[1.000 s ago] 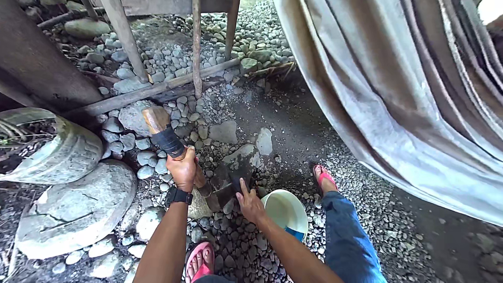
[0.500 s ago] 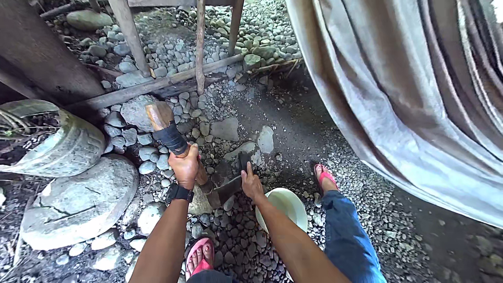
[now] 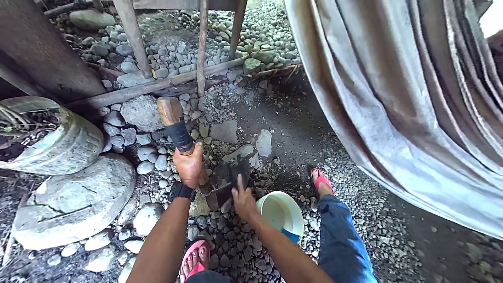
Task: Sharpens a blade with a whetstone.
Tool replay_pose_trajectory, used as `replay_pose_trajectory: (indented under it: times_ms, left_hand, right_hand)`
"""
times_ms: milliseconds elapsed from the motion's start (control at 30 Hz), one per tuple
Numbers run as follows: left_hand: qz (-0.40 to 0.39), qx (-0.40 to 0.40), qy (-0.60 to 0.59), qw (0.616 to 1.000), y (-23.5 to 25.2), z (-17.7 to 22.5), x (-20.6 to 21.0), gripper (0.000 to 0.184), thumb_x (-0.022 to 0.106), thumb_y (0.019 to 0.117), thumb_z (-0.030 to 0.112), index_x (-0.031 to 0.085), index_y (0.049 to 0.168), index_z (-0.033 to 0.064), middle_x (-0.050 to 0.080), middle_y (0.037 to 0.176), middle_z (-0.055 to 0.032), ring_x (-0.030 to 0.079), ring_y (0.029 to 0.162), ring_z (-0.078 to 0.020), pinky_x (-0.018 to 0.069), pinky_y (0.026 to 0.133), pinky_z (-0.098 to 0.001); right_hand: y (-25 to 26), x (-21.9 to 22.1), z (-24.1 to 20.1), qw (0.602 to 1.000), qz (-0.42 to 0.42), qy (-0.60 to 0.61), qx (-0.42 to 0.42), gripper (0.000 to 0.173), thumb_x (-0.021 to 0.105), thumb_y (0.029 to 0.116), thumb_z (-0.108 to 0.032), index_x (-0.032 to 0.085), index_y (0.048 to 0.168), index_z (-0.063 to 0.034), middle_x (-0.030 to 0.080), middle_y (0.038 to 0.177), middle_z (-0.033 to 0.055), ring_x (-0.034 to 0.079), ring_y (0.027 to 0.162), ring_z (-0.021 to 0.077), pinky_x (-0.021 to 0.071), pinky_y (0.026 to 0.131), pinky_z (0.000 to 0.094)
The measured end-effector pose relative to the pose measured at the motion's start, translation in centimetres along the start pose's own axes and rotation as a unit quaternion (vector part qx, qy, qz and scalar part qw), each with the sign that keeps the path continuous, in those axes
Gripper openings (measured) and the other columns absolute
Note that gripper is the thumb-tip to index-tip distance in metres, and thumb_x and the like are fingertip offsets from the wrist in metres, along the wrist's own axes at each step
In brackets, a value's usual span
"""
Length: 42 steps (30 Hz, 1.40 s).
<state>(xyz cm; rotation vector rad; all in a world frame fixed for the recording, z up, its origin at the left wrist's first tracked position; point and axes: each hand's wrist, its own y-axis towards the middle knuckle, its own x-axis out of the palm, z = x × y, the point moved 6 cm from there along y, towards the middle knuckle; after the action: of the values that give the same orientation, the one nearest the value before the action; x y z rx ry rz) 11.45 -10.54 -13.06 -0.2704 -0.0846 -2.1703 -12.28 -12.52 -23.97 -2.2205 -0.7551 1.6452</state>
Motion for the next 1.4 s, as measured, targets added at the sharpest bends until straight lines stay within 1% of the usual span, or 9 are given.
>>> replay_pose_trajectory:
  times_ms: [67, 133, 300, 467, 667, 867, 1067, 1233, 1400]
  left_hand:
    - [0.006, -0.003, 0.001, 1.0, 0.1, -0.2, -0.1, 0.01, 0.067, 0.0877, 0.0, 0.059, 0.094, 0.0024, 0.061, 0.06, 0.0042, 0.061, 0.048, -0.0043, 0.056, 0.051, -0.0211]
    - [0.008, 0.002, -0.005, 1.0, 0.1, -0.6, -0.3, 0.011, 0.066, 0.087, -0.001, 0.059, 0.093, 0.0026, 0.061, 0.06, 0.0043, 0.061, 0.048, -0.0044, 0.056, 0.05, -0.0211]
    - [0.02, -0.008, -0.015, 1.0, 0.1, -0.8, -0.9, 0.013, 0.066, 0.0897, -0.001, 0.057, 0.098, 0.0006, 0.062, 0.062, 0.0033, 0.061, 0.048, -0.0055, 0.057, 0.051, -0.0223]
    - [0.022, 0.005, -0.026, 0.999, 0.2, -0.9, -0.9, 0.012, 0.065, 0.0879, -0.002, 0.057, 0.095, 0.0019, 0.061, 0.061, 0.0045, 0.061, 0.048, -0.0048, 0.0568, 0.051, -0.0218]
    - [0.015, 0.025, -0.02, 0.999, -0.8, -0.5, -1.0, 0.011, 0.065, 0.0872, -0.001, 0.058, 0.095, 0.0016, 0.063, 0.061, 0.0043, 0.062, 0.049, -0.0049, 0.0578, 0.051, -0.0225]
    - [0.028, 0.035, -0.041, 0.998, -1.1, -0.9, -1.3, 0.013, 0.065, 0.0844, -0.002, 0.057, 0.095, 0.002, 0.062, 0.06, 0.0052, 0.062, 0.049, -0.0048, 0.0575, 0.05, -0.022]
    - [0.027, 0.043, -0.044, 0.998, -1.8, -0.4, -1.7, 0.011, 0.063, 0.0853, -0.002, 0.057, 0.093, 0.0029, 0.062, 0.06, 0.006, 0.062, 0.049, -0.0046, 0.058, 0.052, -0.022]
    - [0.041, 0.04, -0.026, 0.998, -1.4, -0.9, -1.9, 0.013, 0.066, 0.0863, 0.0, 0.057, 0.096, -0.0001, 0.062, 0.062, 0.0047, 0.063, 0.05, -0.0044, 0.0585, 0.052, -0.0222]
    - [0.036, 0.049, -0.029, 0.998, -1.7, -0.6, -2.0, 0.011, 0.064, 0.0868, -0.002, 0.057, 0.095, 0.0007, 0.063, 0.062, 0.0051, 0.063, 0.05, -0.0045, 0.0583, 0.052, -0.0217]
  right_hand:
    - [-1.9, 1.9, 0.7, 0.997, -0.032, -0.028, -0.063, 0.067, 0.036, 0.1114, -0.039, 0.009, 0.167, -0.014, 0.054, 0.135, 0.0371, 0.067, 0.105, 0.0475, 0.0545, 0.093, 0.0552]
    - [-1.0, 1.3, 1.2, 0.996, -0.035, -0.038, -0.07, 0.066, 0.036, 0.1113, -0.04, 0.009, 0.167, -0.0159, 0.053, 0.136, 0.0376, 0.066, 0.106, 0.0483, 0.0547, 0.093, 0.0559]
    - [2.4, -1.9, -0.4, 0.999, -0.002, 0.008, 0.049, 0.066, 0.03, 0.1128, -0.041, 0.0, 0.167, -0.0194, 0.053, 0.142, 0.0322, 0.065, 0.115, 0.0442, 0.052, 0.099, 0.0523]
    - [-1.9, 2.3, 0.9, 0.996, -0.043, -0.043, -0.059, 0.066, 0.036, 0.1111, -0.041, 0.009, 0.167, -0.019, 0.053, 0.137, 0.0365, 0.066, 0.106, 0.0482, 0.0545, 0.093, 0.0558]
    - [2.5, -2.7, 0.2, 0.995, 0.02, 0.047, 0.089, 0.065, 0.029, 0.1132, -0.04, 0.0, 0.167, -0.0172, 0.055, 0.14, 0.0321, 0.064, 0.118, 0.0442, 0.0506, 0.101, 0.0532]
    - [-2.2, 2.4, 1.4, 0.996, -0.035, -0.045, -0.065, 0.067, 0.036, 0.1108, -0.042, 0.01, 0.167, -0.0183, 0.054, 0.134, 0.0369, 0.067, 0.104, 0.0483, 0.0551, 0.091, 0.0564]
    - [1.6, -2.1, -0.1, 0.997, 0.006, 0.016, 0.079, 0.066, 0.028, 0.1129, -0.042, -0.002, 0.167, -0.0191, 0.055, 0.14, 0.0308, 0.065, 0.115, 0.0425, 0.0522, 0.1, 0.0513]
    - [-2.6, 2.4, 1.2, 0.995, -0.052, -0.049, -0.067, 0.066, 0.035, 0.1111, -0.043, 0.009, 0.167, -0.0189, 0.053, 0.136, 0.037, 0.067, 0.104, 0.0487, 0.0551, 0.091, 0.057]
    - [2.2, -2.3, 0.5, 0.997, 0.001, 0.033, 0.073, 0.065, 0.029, 0.1129, -0.042, 0.0, 0.167, -0.019, 0.056, 0.14, 0.0315, 0.065, 0.117, 0.0441, 0.0513, 0.1, 0.0539]
